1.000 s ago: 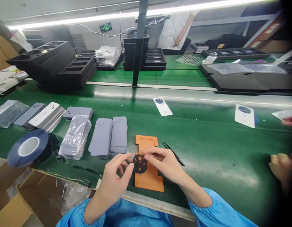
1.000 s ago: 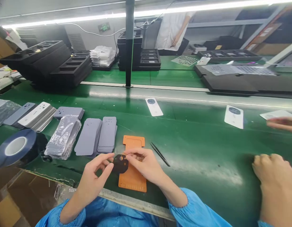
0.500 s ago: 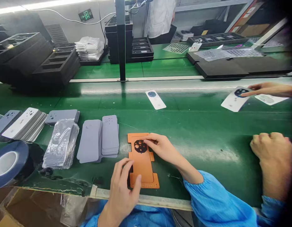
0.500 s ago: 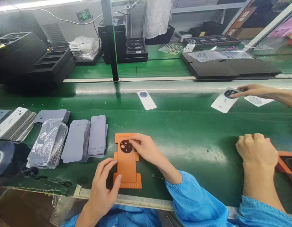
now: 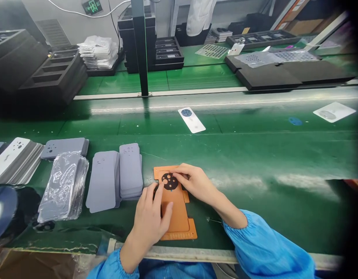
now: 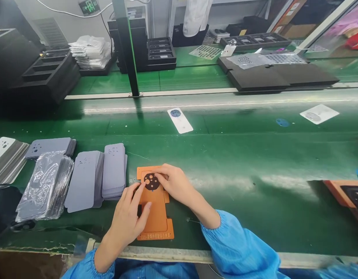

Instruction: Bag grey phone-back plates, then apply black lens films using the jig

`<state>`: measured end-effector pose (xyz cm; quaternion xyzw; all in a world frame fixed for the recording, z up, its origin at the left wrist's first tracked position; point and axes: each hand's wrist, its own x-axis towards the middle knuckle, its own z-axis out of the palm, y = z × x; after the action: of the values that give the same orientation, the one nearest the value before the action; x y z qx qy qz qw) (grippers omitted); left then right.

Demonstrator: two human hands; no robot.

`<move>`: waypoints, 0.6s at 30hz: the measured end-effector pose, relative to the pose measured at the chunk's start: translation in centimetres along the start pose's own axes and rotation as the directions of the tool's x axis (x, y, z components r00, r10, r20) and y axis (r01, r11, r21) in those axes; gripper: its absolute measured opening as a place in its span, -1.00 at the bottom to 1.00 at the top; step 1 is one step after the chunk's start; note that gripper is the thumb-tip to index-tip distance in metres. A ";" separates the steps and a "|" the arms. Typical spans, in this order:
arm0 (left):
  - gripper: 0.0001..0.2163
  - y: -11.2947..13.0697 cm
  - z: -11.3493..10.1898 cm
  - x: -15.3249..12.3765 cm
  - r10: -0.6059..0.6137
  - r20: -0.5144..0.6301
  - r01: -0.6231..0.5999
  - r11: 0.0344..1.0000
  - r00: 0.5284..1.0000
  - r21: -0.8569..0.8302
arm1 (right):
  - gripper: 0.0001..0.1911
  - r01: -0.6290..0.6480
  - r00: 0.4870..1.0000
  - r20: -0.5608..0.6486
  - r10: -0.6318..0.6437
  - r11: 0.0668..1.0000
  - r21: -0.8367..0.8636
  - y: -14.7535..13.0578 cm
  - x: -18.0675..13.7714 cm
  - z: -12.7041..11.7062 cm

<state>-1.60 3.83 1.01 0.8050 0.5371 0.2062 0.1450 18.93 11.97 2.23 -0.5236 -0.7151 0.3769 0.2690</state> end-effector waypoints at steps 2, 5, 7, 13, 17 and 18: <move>-0.49 -0.1 0.1 0.0 0.006 0.001 -0.006 1.000 1.000 0.026 | -0.75 0.008 1.000 -0.012 -0.008 1.000 -0.019 0.0 0.0 0.1; -0.50 0.0 0.2 0.1 0.006 -0.007 -0.006 0.998 1.000 0.057 | -0.75 0.028 0.999 -0.038 -0.030 0.998 -0.051 0.0 -0.1 0.3; -0.52 0.1 0.3 0.2 0.009 -0.012 -0.008 0.998 1.000 0.064 | -0.74 0.045 0.996 -0.070 -0.050 0.997 -0.070 0.0 -0.1 0.5; -0.53 0.2 0.1 0.5 0.024 -0.017 -0.023 0.998 1.000 0.054 | -0.75 0.052 0.993 -0.103 -0.060 0.995 -0.082 0.3 0.0 0.5; -0.53 0.1 0.1 0.5 0.041 -0.007 -0.041 0.996 0.999 0.074 | -0.79 0.008 0.997 -0.083 -0.007 1.000 0.012 0.5 0.2 0.2; -0.53 0.1 0.1 0.4 0.043 -0.004 -0.042 0.996 0.999 0.077 | -0.81 -0.014 0.997 -0.076 0.019 0.998 0.058 0.7 0.2 0.2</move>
<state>-1.34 4.19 1.05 0.8206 0.5277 0.1908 0.1079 19.10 12.25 1.57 -0.5357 -0.6888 0.3791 0.3080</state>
